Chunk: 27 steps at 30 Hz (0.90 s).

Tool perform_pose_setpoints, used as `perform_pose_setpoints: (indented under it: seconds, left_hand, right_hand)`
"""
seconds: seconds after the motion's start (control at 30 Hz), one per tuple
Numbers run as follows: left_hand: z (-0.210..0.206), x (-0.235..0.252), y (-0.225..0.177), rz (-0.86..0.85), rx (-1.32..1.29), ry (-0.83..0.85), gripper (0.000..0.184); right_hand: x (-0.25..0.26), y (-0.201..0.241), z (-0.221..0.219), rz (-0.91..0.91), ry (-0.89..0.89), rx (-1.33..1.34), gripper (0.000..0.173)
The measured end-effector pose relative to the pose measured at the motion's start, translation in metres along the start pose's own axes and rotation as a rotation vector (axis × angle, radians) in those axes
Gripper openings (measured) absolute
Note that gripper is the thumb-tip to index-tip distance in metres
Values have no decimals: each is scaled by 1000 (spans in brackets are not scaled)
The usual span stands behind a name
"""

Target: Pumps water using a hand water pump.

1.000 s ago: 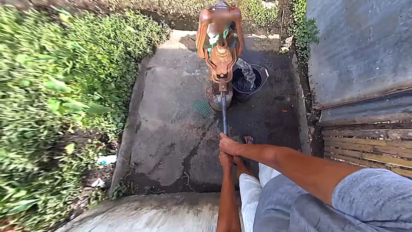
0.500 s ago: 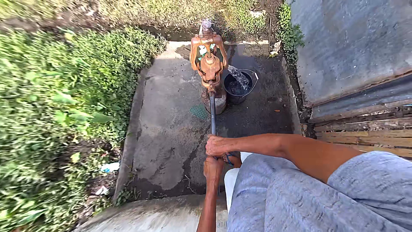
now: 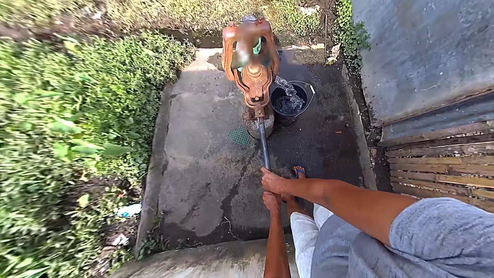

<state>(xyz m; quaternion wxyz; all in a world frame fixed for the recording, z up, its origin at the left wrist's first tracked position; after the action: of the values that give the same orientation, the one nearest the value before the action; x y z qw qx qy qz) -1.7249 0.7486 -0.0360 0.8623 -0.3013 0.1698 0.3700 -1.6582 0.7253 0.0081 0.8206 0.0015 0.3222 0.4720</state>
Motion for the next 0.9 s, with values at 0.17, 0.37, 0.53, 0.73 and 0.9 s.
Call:
perform_pose_setpoints:
  seconds: [0.17, 0.37, 0.53, 0.73, 0.9]
  left_hand:
    - [98, -74, -24, -82, -144, 132, 25]
    - [186, -128, -80, -190, -170, 190, 43]
    - [143, -72, -50, -176, 183, -83, 31]
    - [87, -32, -17, -91, 292, -102, 30]
    - [6, 14, 9, 3, 98, 42, 39]
  right_hand:
    - [-69, 44, 92, 188, -158, -78, 17]
    - [-108, 52, 166, 233, -207, -43, 25]
    - [-51, 49, 111, 206, -199, -34, 15]
    - [-17, 36, 62, 170, -161, -86, 18]
    - [16, 2, 2, 40, -62, 7, 24]
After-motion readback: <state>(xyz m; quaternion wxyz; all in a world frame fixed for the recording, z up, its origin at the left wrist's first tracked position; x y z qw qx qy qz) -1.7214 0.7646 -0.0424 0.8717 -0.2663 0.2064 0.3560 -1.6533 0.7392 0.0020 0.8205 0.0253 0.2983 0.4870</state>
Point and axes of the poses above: each hand's wrist, its own x-axis towards the middle knuckle, its own z-axis out of the back of the hand, y = z × x, the point moved 7 cm from there along x, towards the middle knuckle, and after that the axes turned 15 degrees about -y, right-handed, at the moved point
